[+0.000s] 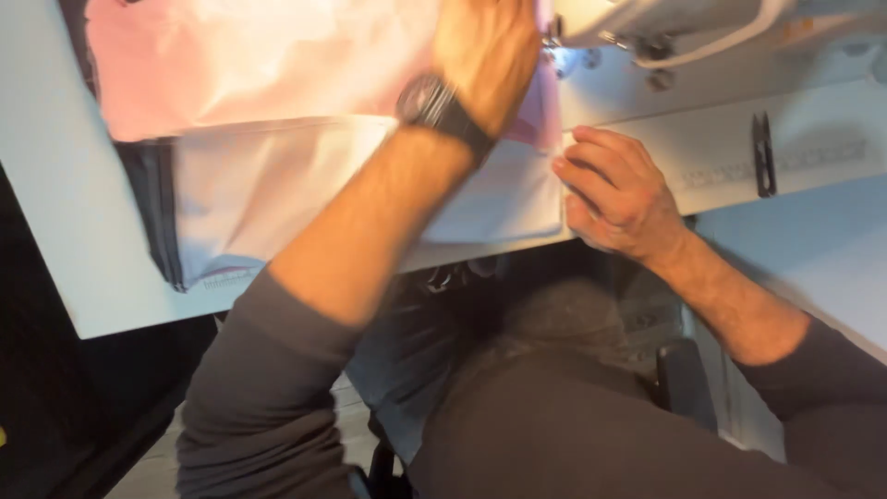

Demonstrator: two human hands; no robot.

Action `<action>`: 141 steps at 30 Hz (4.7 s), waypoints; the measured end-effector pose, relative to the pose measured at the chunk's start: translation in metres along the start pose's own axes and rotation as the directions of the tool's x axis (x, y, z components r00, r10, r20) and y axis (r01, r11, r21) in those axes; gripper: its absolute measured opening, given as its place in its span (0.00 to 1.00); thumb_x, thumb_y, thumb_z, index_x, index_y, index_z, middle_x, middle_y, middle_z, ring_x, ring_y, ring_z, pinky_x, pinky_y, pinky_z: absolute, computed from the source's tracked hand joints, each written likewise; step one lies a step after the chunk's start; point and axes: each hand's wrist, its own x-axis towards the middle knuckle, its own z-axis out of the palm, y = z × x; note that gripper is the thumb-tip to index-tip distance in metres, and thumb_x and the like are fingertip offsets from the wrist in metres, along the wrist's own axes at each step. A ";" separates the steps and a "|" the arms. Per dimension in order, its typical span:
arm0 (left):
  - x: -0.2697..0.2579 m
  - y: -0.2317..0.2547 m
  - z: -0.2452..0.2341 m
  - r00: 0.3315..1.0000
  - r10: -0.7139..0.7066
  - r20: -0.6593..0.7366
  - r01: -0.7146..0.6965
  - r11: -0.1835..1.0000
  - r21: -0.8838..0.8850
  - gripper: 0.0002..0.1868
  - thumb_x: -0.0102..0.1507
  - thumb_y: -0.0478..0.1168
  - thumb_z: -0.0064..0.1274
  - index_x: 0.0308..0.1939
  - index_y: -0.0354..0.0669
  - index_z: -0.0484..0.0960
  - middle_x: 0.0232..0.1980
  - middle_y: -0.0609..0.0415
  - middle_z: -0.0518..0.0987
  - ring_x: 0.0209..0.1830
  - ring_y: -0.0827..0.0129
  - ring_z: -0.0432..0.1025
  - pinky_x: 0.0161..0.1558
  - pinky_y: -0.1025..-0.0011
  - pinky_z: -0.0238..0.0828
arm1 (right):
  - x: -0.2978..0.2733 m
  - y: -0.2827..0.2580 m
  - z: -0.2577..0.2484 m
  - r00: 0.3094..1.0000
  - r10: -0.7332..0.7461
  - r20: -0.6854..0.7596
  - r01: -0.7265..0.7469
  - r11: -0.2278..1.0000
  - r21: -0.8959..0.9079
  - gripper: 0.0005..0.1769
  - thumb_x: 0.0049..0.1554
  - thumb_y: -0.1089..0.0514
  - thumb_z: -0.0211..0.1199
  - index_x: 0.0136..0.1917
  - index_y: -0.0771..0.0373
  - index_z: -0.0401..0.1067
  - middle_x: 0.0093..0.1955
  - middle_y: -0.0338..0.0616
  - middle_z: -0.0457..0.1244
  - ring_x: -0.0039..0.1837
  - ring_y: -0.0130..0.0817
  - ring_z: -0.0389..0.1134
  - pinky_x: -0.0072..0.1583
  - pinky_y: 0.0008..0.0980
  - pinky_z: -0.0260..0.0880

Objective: Operating an industrial sewing machine to sew fabric pieces together and using snips to trim excess thread while manufacturing a bag.

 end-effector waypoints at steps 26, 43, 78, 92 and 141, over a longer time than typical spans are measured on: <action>-0.038 0.008 -0.037 0.982 0.085 0.170 -0.052 0.980 -0.190 0.38 0.59 0.64 0.62 0.60 0.37 0.75 0.62 0.50 0.77 0.74 0.56 0.63 0.74 0.48 0.50 | -0.009 -0.017 -0.021 0.990 -0.141 0.023 0.139 0.989 0.057 0.28 0.48 0.63 0.65 0.63 0.71 0.74 0.71 0.51 0.65 0.75 0.45 0.64 0.77 0.43 0.62; -0.100 0.022 -0.102 0.998 -0.044 -0.050 0.038 0.993 -0.116 0.26 0.70 0.55 0.61 0.63 0.40 0.81 0.68 0.46 0.78 0.72 0.54 0.68 0.76 0.48 0.50 | 0.006 0.005 -0.025 0.982 -0.183 0.038 0.171 0.963 0.210 0.21 0.53 0.60 0.69 0.60 0.65 0.76 0.61 0.49 0.68 0.69 0.44 0.67 0.76 0.47 0.62; -0.149 -0.070 -0.213 0.676 -0.370 -0.637 0.402 0.910 -0.102 0.22 0.76 0.43 0.57 0.33 0.31 0.71 0.26 0.51 0.69 0.21 0.74 0.61 0.26 0.75 0.52 | -0.005 -0.109 0.047 0.686 0.644 0.340 0.049 -0.507 0.861 0.19 0.67 0.59 0.55 0.70 0.60 0.60 0.64 0.41 0.65 0.67 0.37 0.66 0.66 0.41 0.74; -0.090 0.084 -0.096 0.975 0.219 0.039 -0.220 0.923 0.315 0.26 0.65 0.42 0.51 0.67 0.40 0.77 0.70 0.48 0.74 0.75 0.57 0.64 0.78 0.60 0.48 | -0.052 -0.113 0.065 0.574 0.654 0.493 -0.130 -0.521 0.843 0.13 0.67 0.56 0.58 0.58 0.69 0.66 0.55 0.51 0.68 0.59 0.40 0.73 0.61 0.49 0.78; -0.089 0.072 -0.068 0.999 0.033 0.012 -0.032 0.996 -0.080 0.21 0.62 0.40 0.52 0.57 0.32 0.81 0.62 0.43 0.79 0.67 0.51 0.68 0.71 0.54 0.58 | -0.015 -0.062 -0.010 0.989 0.143 0.037 -0.144 0.989 0.029 0.41 0.53 0.51 0.71 0.71 0.77 0.64 0.77 0.61 0.56 0.80 0.53 0.54 0.79 0.50 0.52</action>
